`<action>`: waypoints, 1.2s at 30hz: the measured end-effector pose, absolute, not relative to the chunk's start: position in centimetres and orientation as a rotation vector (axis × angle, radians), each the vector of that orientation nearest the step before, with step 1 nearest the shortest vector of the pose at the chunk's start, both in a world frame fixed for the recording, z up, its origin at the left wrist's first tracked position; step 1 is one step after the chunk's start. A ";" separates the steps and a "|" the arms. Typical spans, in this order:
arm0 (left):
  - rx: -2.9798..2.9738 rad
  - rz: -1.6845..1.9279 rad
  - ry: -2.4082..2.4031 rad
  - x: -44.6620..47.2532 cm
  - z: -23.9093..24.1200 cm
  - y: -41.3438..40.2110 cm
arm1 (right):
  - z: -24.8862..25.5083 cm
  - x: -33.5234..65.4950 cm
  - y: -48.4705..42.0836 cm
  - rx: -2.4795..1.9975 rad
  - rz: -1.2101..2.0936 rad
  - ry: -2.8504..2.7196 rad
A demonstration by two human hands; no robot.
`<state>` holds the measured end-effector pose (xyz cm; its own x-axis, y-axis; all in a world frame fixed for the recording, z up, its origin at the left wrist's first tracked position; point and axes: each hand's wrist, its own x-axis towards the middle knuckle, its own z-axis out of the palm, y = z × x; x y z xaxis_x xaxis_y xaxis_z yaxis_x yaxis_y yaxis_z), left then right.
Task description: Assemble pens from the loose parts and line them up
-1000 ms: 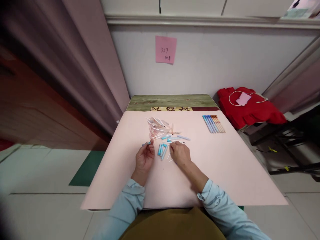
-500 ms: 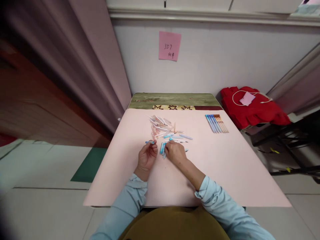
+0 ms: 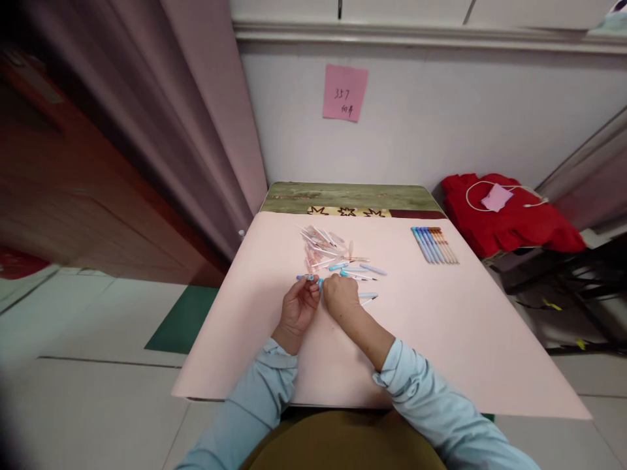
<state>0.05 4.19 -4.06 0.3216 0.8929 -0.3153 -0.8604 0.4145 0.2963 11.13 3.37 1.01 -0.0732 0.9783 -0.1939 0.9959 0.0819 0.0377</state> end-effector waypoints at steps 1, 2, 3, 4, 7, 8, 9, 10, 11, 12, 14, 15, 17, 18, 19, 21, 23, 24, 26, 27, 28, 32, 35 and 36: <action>0.075 1.157 0.464 0.1 -4.1 4.2 | 0.9 11.1 3.3 2.022 -0.142 2.187; 0.072 1.158 0.462 0.1 -4.0 4.2 | 0.7 11.2 3.2 2.032 -0.131 2.197; 0.069 1.157 0.460 0.1 -4.0 4.2 | 0.6 11.2 3.1 2.044 -0.121 2.206; 0.066 1.156 0.458 0.2 -4.0 4.2 | 0.4 11.3 3.0 2.050 -0.109 2.209; 0.057 1.159 0.462 0.1 -3.8 4.1 | -0.1 12.1 2.7 2.162 -0.101 2.245; 0.056 1.161 0.468 0.1 -3.7 4.1 | -0.2 12.6 2.6 2.249 -0.130 2.290; 0.058 1.164 0.476 0.2 -3.6 4.1 | -0.4 13.1 2.5 2.358 -0.190 2.357; 0.062 1.166 0.487 0.2 -3.5 4.0 | -0.6 13.5 2.4 2.481 -0.292 2.437; 0.067 1.167 0.500 0.3 -3.4 4.0 | -0.8 14.0 2.3 2.604 -0.446 2.512; 0.075 1.166 0.511 0.3 -3.3 3.9 | -0.9 14.3 2.1 2.718 -0.654 2.560; 0.093 1.156 0.525 0.5 -3.2 3.8 | -1.2 14.6 1.8 2.901 -1.209 2.541; 0.102 1.151 0.526 0.6 -3.2 3.7 | -1.2 14.5 1.6 2.954 -1.510 2.481; 0.116 1.142 0.517 0.8 -3.3 3.6 | -1.0 14.0 1.2 2.954 -2.022 2.374; 0.120 1.139 0.505 0.9 -3.4 3.6 | -0.8 13.7 1.1 2.905 -2.198 2.374; 0.122 1.138 0.491 0.9 -3.4 3.6 | -0.5 13.3 0.9 2.835 -2.314 2.415; 0.119 1.139 0.463 1.0 -3.5 3.5 | -0.1 12.9 0.7 2.698 -2.375 2.564; 0.110 1.147 0.452 1.1 -3.5 3.4 | 0.0 12.7 0.6 2.647 -2.275 2.711; 0.107 1.149 0.451 1.1 -3.5 3.3 | -0.1 12.7 0.6 2.659 -2.206 2.761; 0.105 1.137 0.453 1.1 -3.5 3.2 | -0.3 12.7 0.7 2.706 -2.118 2.807; 0.108 1.123 0.452 1.1 -3.6 3.1 | -0.5 12.7 0.7 2.718 -2.115 2.813; 0.110 1.110 0.449 1.1 -3.7 3.1 | -0.7 12.7 0.7 2.713 -2.133 2.815; 0.100 1.085 0.430 1.2 -4.2 3.1 | -1.1 12.4 0.7 2.592 -2.248 2.845; 0.085 1.065 0.428 1.3 -4.3 3.2 | -1.3 12.2 0.7 2.598 -2.264 2.853; 0.081 1.056 0.429 1.3 -4.3 3.2 | -1.4 12.2 0.8 2.614 -2.258 2.853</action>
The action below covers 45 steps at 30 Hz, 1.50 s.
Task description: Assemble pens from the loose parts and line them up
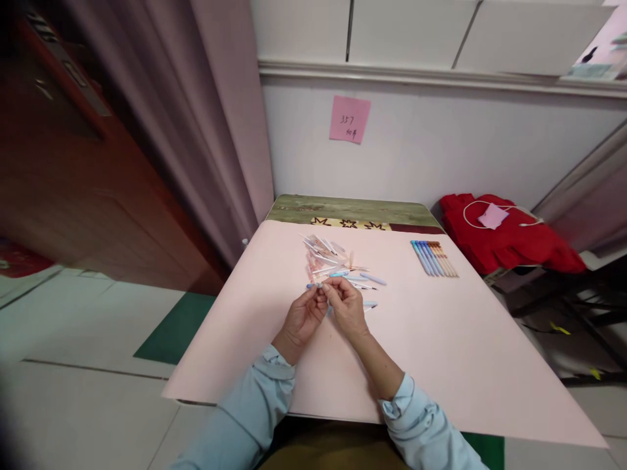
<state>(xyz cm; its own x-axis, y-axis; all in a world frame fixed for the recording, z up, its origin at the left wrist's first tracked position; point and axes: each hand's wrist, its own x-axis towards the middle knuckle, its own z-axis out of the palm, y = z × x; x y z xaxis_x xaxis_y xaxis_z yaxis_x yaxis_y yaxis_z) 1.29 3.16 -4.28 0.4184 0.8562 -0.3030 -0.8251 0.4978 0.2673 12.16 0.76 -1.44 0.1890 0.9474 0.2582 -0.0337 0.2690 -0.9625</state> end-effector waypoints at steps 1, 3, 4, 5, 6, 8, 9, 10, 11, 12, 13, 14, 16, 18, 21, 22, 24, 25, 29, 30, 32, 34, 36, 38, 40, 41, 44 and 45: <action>0.078 1.049 0.430 1.3 -4.2 3.1 | -1.6 12.2 0.8 -1.053 0.902 -1.144; 0.069 1.046 0.432 1.4 -4.0 3.1 | -1.8 12.2 0.9 -1.055 0.887 -1.139; 0.064 1.048 0.434 1.4 -3.8 3.0 | -1.8 12.2 1.0 -1.055 0.878 -1.137; 0.059 1.049 0.435 1.4 -3.7 3.0 | -1.9 12.2 1.0 -1.056 0.866 -1.134; 0.055 1.052 0.436 1.4 -3.7 3.0 | -2.0 12.2 1.0 -1.058 0.854 -1.136; 0.046 1.054 0.434 1.4 -3.6 3.0 | -2.1 12.2 0.9 -1.066 0.828 -1.156; 0.043 1.054 0.432 1.4 -3.6 3.0 | -2.2 12.2 0.8 -1.074 0.812 -1.170; 0.041 1.054 0.430 1.4 -3.7 3.0 | -2.3 12.2 0.8 -1.084 0.798 -1.184; 0.040 1.055 0.428 1.4 -3.7 3.0 | -2.4 12.2 0.7 -1.099 0.781 -1.193; 0.039 1.057 0.429 1.4 -3.8 3.0 | -2.5 12.2 0.6 -1.118 0.763 -1.200; 0.039 1.059 0.430 1.4 -3.8 3.0 | -2.6 12.2 0.6 -1.138 0.749 -1.204; 0.040 1.061 0.432 1.4 -3.9 3.0 | -2.6 12.2 0.6 -1.155 0.739 -1.206; 0.047 1.065 0.434 1.4 -3.9 3.0 | -2.6 12.2 0.6 -1.177 0.740 -1.202; 0.058 1.066 0.435 1.4 -3.9 3.0 | -2.5 12.3 0.6 -1.166 0.798 -1.176; 0.074 1.065 0.450 1.4 -3.9 3.0 | -2.0 12.4 0.8 -1.111 0.988 -1.052; 0.082 1.061 0.460 1.4 -4.0 3.0 | -1.8 12.4 0.8 -1.096 1.065 -0.983; 0.105 1.045 0.479 1.4 -4.0 2.9 | -1.5 12.5 0.8 -1.088 1.212 -0.840; 0.116 1.035 0.487 1.4 -3.9 2.9 | -1.4 12.5 0.8 -1.092 1.271 -0.785; 0.123 1.022 0.511 1.3 -3.6 2.8 | -1.1 13.2 0.8 -1.114 1.287 -0.725; 0.111 1.042 0.514 1.1 -3.5 2.9 | -1.0 13.7 0.8 -1.120 1.225 -0.726; 0.085 1.111 0.513 0.8 -3.3 3.0 | -0.8 15.5 0.9 -1.138 1.053 -0.720; 0.073 1.183 0.510 0.6 -3.1 3.2 | -0.8 18.0 1.1 -1.181 0.866 -0.696; 0.069 1.215 0.516 0.4 -3.0 3.3 | -1.1 20.7 1.1 -1.251 0.730 -0.652; 0.062 1.214 0.529 0.5 -3.0 3.5 | -1.8 23.1 0.9 -1.369 0.646 -0.673; 0.057 1.201 0.538 0.6 -3.1 3.5 | -2.9 24.6 0.6 -1.493 0.575 -0.744; 0.056 1.196 0.541 0.6 -3.1 3.6 | -3.5 25.1 0.4 -1.547 0.540 -0.781; 0.054 1.188 0.552 0.7 -3.1 3.6 | -5.2 25.7 -0.1 -1.662 0.408 -0.837; 0.057 1.184 0.556 0.6 -3.1 3.5 | -5.6 25.7 -0.2 -1.693 0.367 -0.843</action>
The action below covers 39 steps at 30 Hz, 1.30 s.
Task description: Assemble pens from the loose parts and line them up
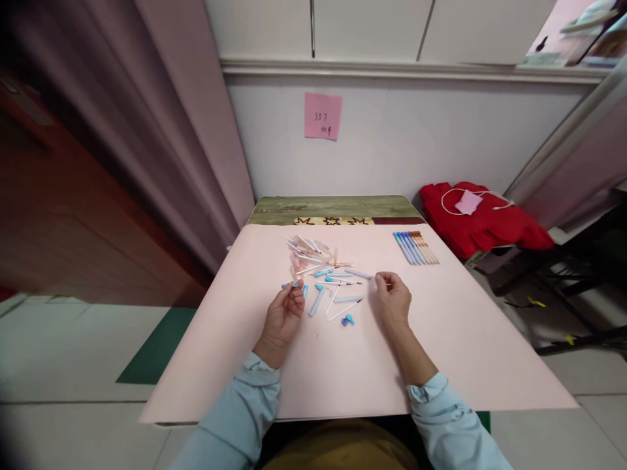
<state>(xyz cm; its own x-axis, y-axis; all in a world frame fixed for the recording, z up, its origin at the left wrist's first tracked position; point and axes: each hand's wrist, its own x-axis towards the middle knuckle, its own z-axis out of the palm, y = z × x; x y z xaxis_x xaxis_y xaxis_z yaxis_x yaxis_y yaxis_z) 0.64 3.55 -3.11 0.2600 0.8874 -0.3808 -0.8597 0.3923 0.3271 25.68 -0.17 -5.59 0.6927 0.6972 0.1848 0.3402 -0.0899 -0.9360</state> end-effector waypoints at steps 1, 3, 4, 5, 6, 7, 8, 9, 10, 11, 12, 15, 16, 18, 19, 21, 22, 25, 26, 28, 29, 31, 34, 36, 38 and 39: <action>0.063 1.181 0.559 0.6 -3.1 3.5 | -5.9 25.7 -0.2 -1.720 0.337 -0.848; 0.079 1.169 0.561 0.6 -3.1 3.5 | -6.2 25.6 -0.2 -1.758 0.317 -0.855; 0.085 1.163 0.561 0.6 -3.2 3.5 | -6.2 25.6 -0.2 -1.766 0.318 -0.855; 0.088 1.158 0.562 0.6 -3.2 3.5 | -6.3 25.6 -0.2 -1.768 0.322 -0.856; 0.089 1.155 0.564 0.6 -3.1 3.5 | -6.3 25.6 -0.2 -1.766 0.325 -0.858; 0.089 1.155 0.566 0.6 -3.1 3.5 | -6.4 25.6 -0.2 -1.761 0.326 -0.862; 0.087 1.158 0.567 0.6 -3.1 3.5 | -6.4 25.7 -0.2 -1.756 0.324 -0.868; 0.084 1.163 0.568 0.6 -3.1 3.6 | -6.4 25.7 -0.3 -1.755 0.321 -0.879; 0.079 1.169 0.566 0.5 -3.0 3.6 | -6.4 25.7 -0.3 -1.755 0.318 -0.895; 0.074 1.172 0.565 0.5 -3.0 3.6 | -6.4 25.6 -0.3 -1.757 0.315 -0.914; 0.070 1.172 0.563 0.5 -3.0 3.6 | -6.4 25.6 -0.3 -1.760 0.311 -0.933; 0.066 1.166 0.567 0.6 -3.0 3.7 | -6.4 25.5 -0.4 -1.749 0.304 -0.963; 0.067 1.165 0.570 0.6 -3.0 3.7 | -6.4 25.4 -0.4 -1.740 0.305 -0.963; 0.070 1.165 0.578 0.6 -3.0 3.7 | -6.5 25.4 -0.4 -1.727 0.310 -0.961; 0.071 1.166 0.581 0.6 -3.0 3.7 | -6.6 25.4 -0.4 -1.723 0.316 -0.961; 0.073 1.168 0.586 0.7 -2.9 3.6 | -6.6 25.4 -0.4 -1.724 0.324 -0.965; 0.072 1.169 0.588 0.7 -2.9 3.6 | -6.6 25.4 -0.4 -1.728 0.325 -0.969; 0.073 1.173 0.596 0.7 -2.8 3.4 | -6.5 25.4 -0.5 -1.756 0.317 -0.980; 0.081 1.172 0.596 0.7 -2.8 3.3 | -6.4 25.4 -0.6 -1.767 0.314 -0.984; 0.103 1.171 0.590 0.6 -2.9 3.2 | -6.4 25.4 -0.6 -1.782 0.316 -0.991; 0.111 1.171 0.587 0.6 -3.0 3.2 | -6.4 25.4 -0.6 -1.788 0.318 -0.994; 0.120 1.173 0.582 0.6 -3.2 3.1 | -6.5 25.4 -0.7 -1.801 0.315 -0.995; 0.128 1.179 0.580 0.6 -3.4 3.1 | -6.7 25.4 -0.7 -1.820 0.309 -0.995; 0.134 1.182 0.577 0.6 -3.4 3.1 | -6.8 25.6 -0.6 -1.825 0.312 -1.001; 0.132 1.186 0.578 0.6 -3.4 3.2 | -7.0 25.7 -0.6 -1.827 0.314 -1.009; 0.129 1.188 0.580 0.6 -3.3 3.2 | -7.0 25.8 -0.6 -1.826 0.312 -1.014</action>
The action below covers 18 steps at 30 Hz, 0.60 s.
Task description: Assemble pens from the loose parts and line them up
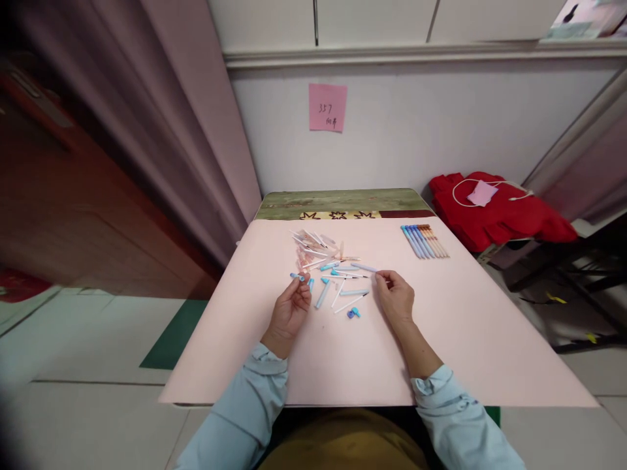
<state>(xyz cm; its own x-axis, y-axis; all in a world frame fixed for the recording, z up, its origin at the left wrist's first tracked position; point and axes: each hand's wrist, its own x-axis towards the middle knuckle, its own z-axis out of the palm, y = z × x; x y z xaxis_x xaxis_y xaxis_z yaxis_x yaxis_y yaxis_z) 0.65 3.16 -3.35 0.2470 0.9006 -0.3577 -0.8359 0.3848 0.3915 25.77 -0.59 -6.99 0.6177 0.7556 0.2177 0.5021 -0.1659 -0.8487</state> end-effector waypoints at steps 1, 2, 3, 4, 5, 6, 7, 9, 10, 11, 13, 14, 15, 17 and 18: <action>0.127 1.191 0.585 0.7 -3.3 3.2 | -7.0 25.7 -0.6 -1.823 0.306 -1.017; 0.125 1.193 0.593 0.7 -3.2 3.2 | -6.9 25.6 -0.7 -1.812 0.298 -1.020; 0.127 1.194 0.604 0.7 -3.2 3.1 | -6.7 25.3 -0.7 -1.790 0.291 -1.023; 0.131 1.191 0.618 0.7 -3.1 3.1 | -6.3 24.8 -0.9 -1.753 0.290 -1.031; 0.139 1.183 0.634 0.7 -3.0 3.0 | -5.8 24.1 -1.0 -1.704 0.293 -1.049; 0.152 1.173 0.649 0.7 -2.9 2.9 | -5.1 23.2 -1.2 -1.637 0.315 -1.081; 0.168 1.163 0.661 0.8 -2.8 2.8 | -4.4 22.1 -1.3 -1.561 0.342 -1.126; 0.205 1.143 0.665 0.8 -2.6 2.6 | -2.7 19.8 -1.6 -1.414 0.361 -1.312; 0.222 1.130 0.654 0.8 -2.5 2.6 | -1.9 18.7 -1.7 -1.347 0.373 -1.421; 0.235 1.115 0.636 0.8 -2.5 2.6 | -1.2 17.6 -1.7 -1.308 0.380 -1.507; 0.253 1.097 0.588 0.8 -2.7 2.6 | -0.2 15.9 -1.5 -1.306 0.342 -1.633; 0.259 1.097 0.566 0.9 -2.8 2.6 | 0.0 15.3 -1.4 -1.322 0.326 -1.675; 0.267 1.105 0.548 0.9 -3.0 2.7 | 0.1 14.8 -1.2 -1.346 0.308 -1.697; 0.288 1.130 0.527 1.0 -3.2 2.8 | 0.0 14.2 -0.8 -1.394 0.266 -1.711; 0.299 1.135 0.521 1.1 -3.3 2.8 | -0.1 14.0 -0.7 -1.414 0.236 -1.707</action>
<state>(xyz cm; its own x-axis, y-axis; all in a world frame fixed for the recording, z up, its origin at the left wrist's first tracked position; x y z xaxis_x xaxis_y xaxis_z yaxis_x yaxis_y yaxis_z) 1.08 2.76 -3.34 0.3221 0.9155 -0.2413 -0.7798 0.4010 0.4807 14.01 -0.68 -0.08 0.0365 0.8668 0.4974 0.6996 0.3332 -0.6321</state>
